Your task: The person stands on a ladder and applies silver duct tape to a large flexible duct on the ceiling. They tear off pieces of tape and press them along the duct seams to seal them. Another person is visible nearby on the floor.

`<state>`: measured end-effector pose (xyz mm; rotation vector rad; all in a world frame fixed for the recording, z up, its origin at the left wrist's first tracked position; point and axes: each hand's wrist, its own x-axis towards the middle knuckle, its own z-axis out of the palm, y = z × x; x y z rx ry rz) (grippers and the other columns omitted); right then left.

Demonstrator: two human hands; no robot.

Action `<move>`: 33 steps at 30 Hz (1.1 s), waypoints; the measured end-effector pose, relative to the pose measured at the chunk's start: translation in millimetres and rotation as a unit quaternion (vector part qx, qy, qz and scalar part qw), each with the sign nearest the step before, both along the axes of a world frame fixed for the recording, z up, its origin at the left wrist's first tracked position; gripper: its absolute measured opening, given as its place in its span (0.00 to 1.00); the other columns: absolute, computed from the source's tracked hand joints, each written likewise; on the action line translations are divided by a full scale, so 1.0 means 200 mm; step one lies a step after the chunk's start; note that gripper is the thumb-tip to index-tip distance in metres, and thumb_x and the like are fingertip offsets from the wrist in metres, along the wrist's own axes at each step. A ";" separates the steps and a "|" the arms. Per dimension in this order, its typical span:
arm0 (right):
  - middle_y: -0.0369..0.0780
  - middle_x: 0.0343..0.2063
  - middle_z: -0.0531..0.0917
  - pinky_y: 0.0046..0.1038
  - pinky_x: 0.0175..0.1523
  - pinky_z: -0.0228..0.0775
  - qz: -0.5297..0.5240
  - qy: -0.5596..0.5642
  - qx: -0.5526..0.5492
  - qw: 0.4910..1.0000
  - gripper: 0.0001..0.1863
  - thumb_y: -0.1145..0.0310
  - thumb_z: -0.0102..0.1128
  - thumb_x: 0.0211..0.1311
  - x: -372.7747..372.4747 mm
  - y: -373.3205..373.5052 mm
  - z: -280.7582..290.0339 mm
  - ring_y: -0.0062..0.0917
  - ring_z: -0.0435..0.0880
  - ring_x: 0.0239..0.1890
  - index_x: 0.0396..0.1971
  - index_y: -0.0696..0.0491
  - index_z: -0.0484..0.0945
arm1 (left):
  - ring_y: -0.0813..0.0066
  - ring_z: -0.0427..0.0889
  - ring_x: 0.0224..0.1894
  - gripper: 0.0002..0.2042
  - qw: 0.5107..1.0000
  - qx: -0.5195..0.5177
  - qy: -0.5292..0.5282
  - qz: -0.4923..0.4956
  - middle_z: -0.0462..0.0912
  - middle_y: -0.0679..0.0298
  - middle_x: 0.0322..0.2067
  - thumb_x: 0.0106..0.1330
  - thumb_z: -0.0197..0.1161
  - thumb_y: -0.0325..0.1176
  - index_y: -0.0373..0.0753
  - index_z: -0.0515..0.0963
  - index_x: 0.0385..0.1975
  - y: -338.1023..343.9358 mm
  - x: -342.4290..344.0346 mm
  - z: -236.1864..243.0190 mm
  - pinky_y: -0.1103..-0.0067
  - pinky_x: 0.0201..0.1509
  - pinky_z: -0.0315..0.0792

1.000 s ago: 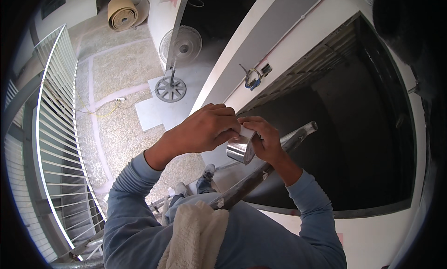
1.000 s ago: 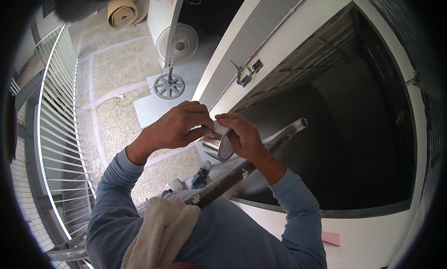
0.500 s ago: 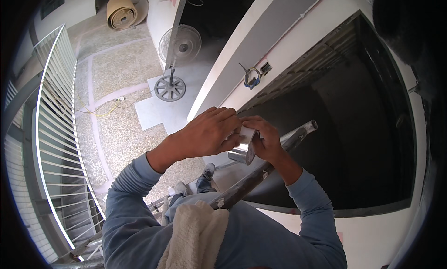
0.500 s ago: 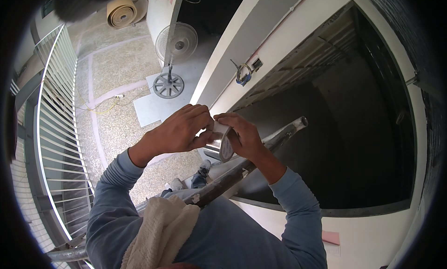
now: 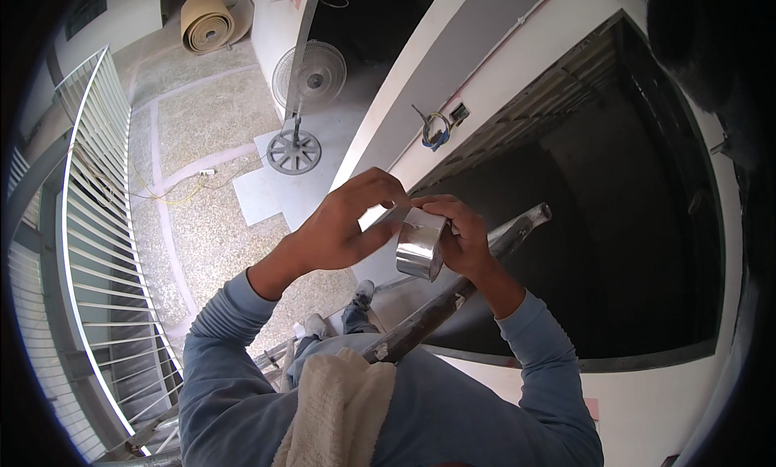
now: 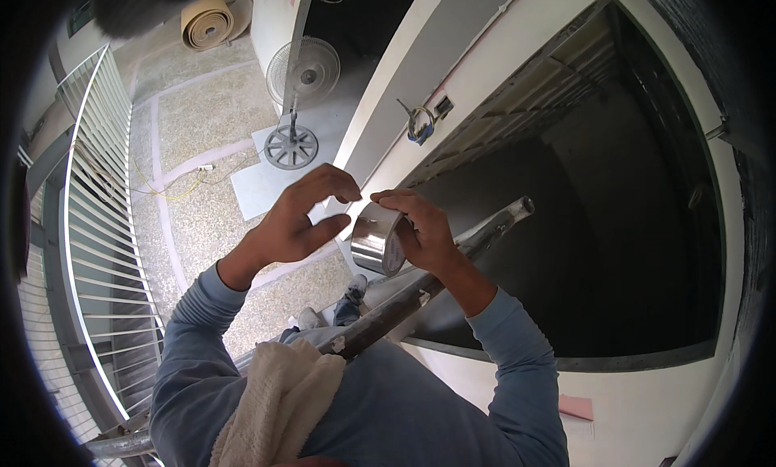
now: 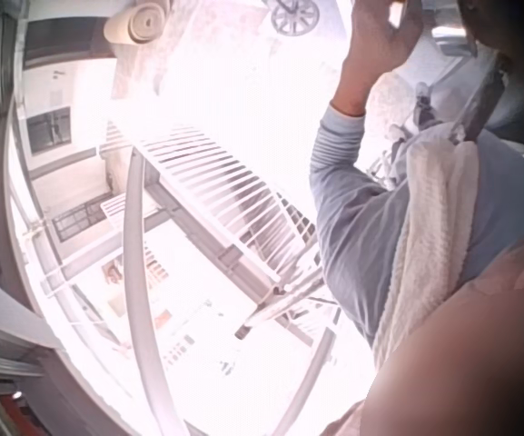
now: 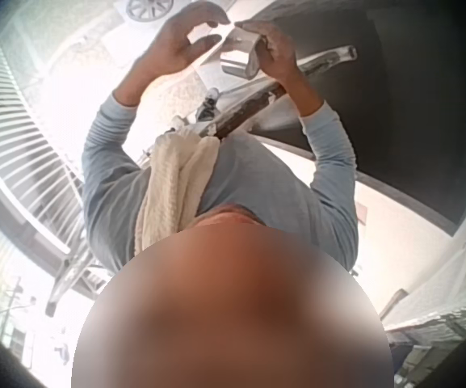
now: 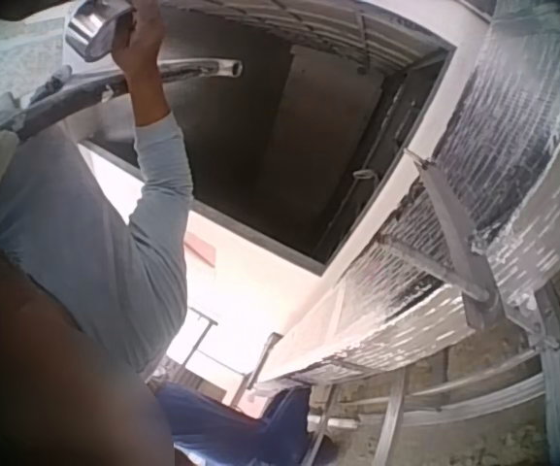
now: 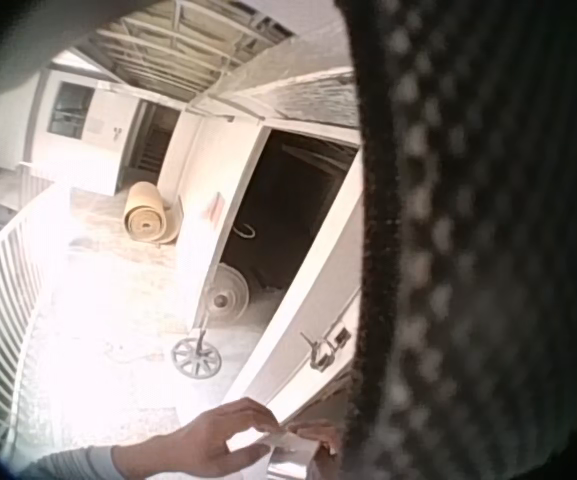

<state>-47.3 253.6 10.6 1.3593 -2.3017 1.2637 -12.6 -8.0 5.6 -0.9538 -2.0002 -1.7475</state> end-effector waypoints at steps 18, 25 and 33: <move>0.46 0.62 0.74 0.36 0.62 0.73 -0.025 -0.050 0.021 0.998 0.21 0.85 0.59 0.63 -0.01 -0.03 0.04 0.37 0.77 0.63 0.55 0.52 0.80 | 0.70 0.87 0.45 0.22 0.751 0.323 -0.503 -0.280 0.82 0.57 0.51 0.77 0.60 0.34 0.33 0.67 0.66 0.18 -0.04 -0.13 0.74 0.48 0.86; 0.43 0.66 0.70 0.35 0.67 0.67 -0.016 -0.239 -0.115 0.964 0.23 0.63 0.62 0.71 0.00 0.03 0.06 0.31 0.70 0.68 0.59 0.59 0.76 | 0.69 0.84 0.54 0.16 0.723 0.435 -0.498 -0.199 0.81 0.59 0.52 0.80 0.53 0.33 0.35 0.70 0.63 0.19 -0.05 -0.09 0.70 0.62 0.82; 0.42 0.55 0.77 0.27 0.52 0.76 -0.024 -0.365 -0.124 0.922 0.19 0.63 0.64 0.69 0.05 0.05 0.12 0.23 0.80 0.53 0.53 0.59 0.79 | 0.63 0.87 0.48 0.16 0.730 0.400 -0.522 -0.187 0.83 0.61 0.45 0.78 0.54 0.35 0.35 0.71 0.60 0.20 -0.01 -0.07 0.72 0.53 0.84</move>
